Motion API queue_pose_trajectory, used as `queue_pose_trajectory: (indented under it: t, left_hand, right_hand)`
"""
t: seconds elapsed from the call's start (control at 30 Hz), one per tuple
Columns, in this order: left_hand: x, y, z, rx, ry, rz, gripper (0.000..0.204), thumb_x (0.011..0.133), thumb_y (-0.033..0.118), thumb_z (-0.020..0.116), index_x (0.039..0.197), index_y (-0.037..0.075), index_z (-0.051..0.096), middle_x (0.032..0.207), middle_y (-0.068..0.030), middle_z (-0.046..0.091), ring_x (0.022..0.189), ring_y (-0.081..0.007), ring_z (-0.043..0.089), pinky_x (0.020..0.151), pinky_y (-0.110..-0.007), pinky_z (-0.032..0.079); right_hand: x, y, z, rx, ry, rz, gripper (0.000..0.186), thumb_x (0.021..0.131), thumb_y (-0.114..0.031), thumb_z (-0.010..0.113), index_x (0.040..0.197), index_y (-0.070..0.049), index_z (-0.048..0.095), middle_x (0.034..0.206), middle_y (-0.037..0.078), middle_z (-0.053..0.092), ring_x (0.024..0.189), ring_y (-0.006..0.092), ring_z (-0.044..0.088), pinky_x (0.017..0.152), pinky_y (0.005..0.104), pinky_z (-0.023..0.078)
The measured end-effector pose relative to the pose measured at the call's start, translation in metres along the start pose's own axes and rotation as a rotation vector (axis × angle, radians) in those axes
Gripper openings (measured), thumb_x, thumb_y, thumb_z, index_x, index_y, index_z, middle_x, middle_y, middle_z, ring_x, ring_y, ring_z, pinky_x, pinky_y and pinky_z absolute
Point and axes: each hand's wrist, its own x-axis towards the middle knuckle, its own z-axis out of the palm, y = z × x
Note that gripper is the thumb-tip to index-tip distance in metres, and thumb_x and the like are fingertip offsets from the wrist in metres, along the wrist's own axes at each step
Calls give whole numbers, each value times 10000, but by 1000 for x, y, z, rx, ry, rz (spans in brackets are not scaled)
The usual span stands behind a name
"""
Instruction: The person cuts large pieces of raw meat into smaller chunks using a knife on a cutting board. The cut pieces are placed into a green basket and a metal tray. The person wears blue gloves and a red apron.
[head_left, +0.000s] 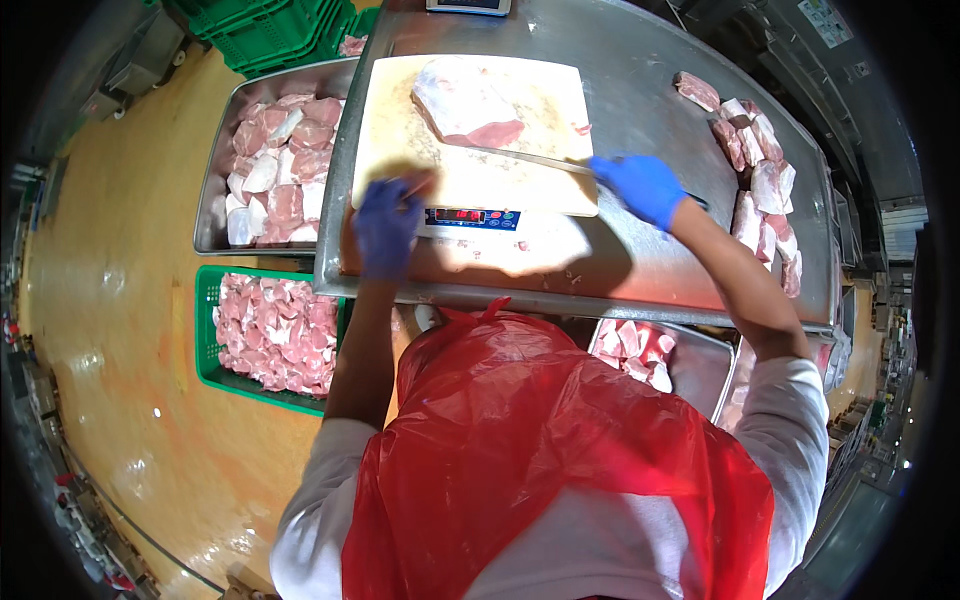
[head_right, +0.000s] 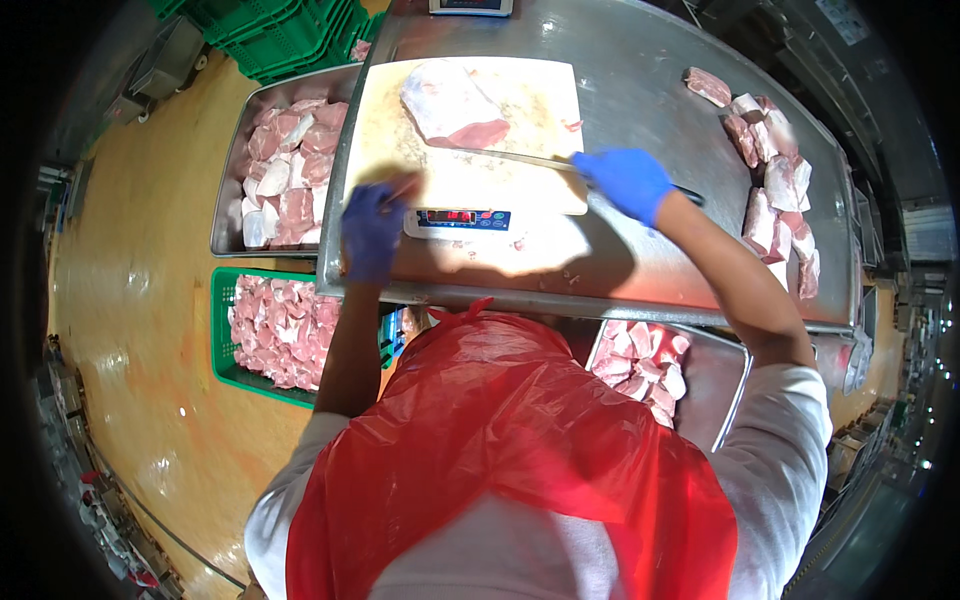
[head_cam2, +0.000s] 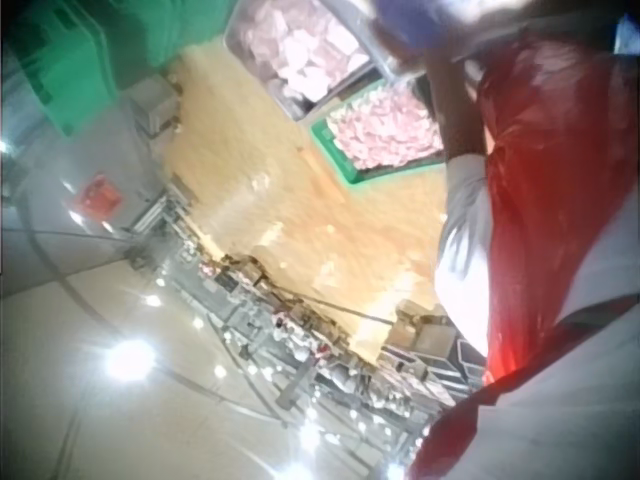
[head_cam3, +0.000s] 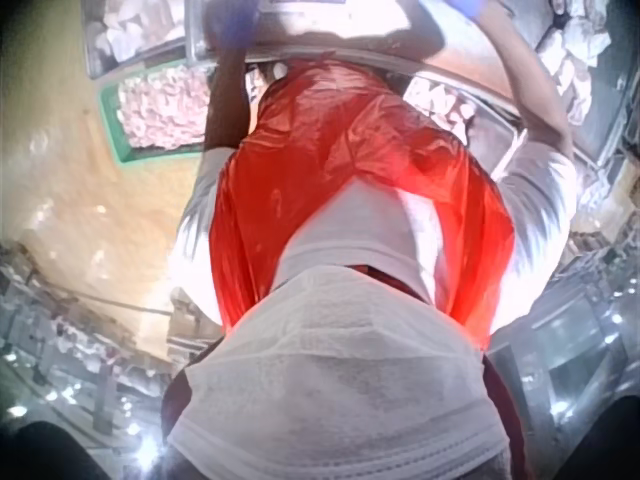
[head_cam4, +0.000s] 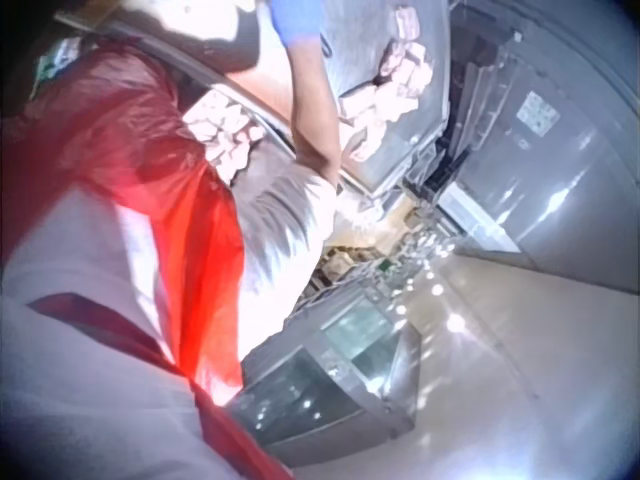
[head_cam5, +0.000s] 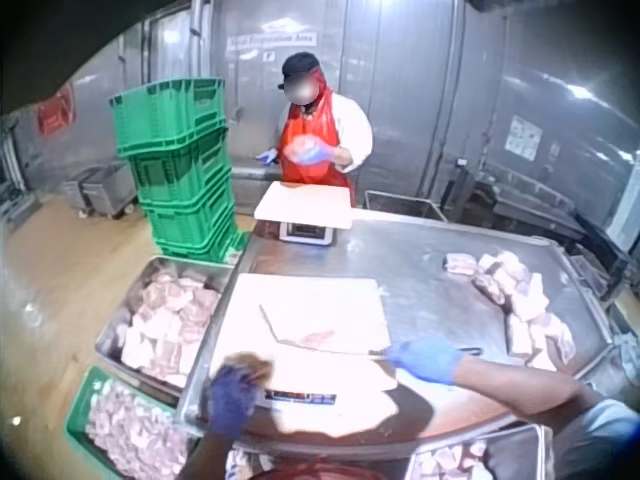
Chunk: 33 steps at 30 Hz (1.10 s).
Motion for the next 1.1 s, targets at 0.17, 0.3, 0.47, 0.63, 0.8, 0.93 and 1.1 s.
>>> queue_pose_trajectory:
  t: [0.17,0.3,0.47,0.63,0.8,0.93,1.1]
  left_hand:
    - [-98,-125,-117,466,-270,-483,224,756,120,728,963,39,700,949,-180,669,889,-377,646,802,-477,529]
    - [-48,-129,-106,281,-153,-346,392,865,171,682,1211,-10,646,1133,-234,663,1004,-367,660,861,-465,536]
    - [122,37,31,-244,-270,-228,714,824,416,754,1347,-8,514,1258,-288,610,1226,-420,570,939,-518,507]
    - [179,67,109,451,-557,-305,955,634,460,852,1451,166,455,1450,-281,427,1316,-425,506,1021,-484,487]
    - [188,20,95,67,-839,296,997,556,293,869,1466,312,462,1492,-258,384,1347,-419,468,1090,-449,445]
    - [123,11,84,-91,-282,415,878,608,219,857,1405,112,505,1337,-248,518,1287,-408,491,1072,-472,437]
    - [27,26,84,-394,194,-9,384,767,126,810,1096,11,649,1016,-171,657,909,-307,665,820,-403,545]
  right_hand:
    - [-76,15,50,352,374,145,230,982,-199,616,1142,-32,613,862,243,679,739,458,643,638,478,526]
    - [-62,-28,87,846,602,492,249,999,-188,625,1138,18,612,888,241,709,738,320,720,647,396,530]
    - [-11,-81,58,1018,699,431,231,1008,-177,604,1124,22,586,854,223,698,709,314,698,645,376,518]
    - [-15,-80,43,1000,690,395,209,1006,-170,598,1085,21,567,890,250,683,817,443,675,656,427,516]
    - [-38,-72,81,867,695,404,291,1006,-182,617,1188,41,574,875,230,713,718,303,712,630,372,522]
    - [-39,-84,89,786,619,392,196,998,-146,610,1108,13,579,901,241,701,824,425,696,650,430,533]
    - [7,-97,73,506,515,232,206,1019,-250,541,1110,-65,525,786,239,662,712,472,633,615,536,495]
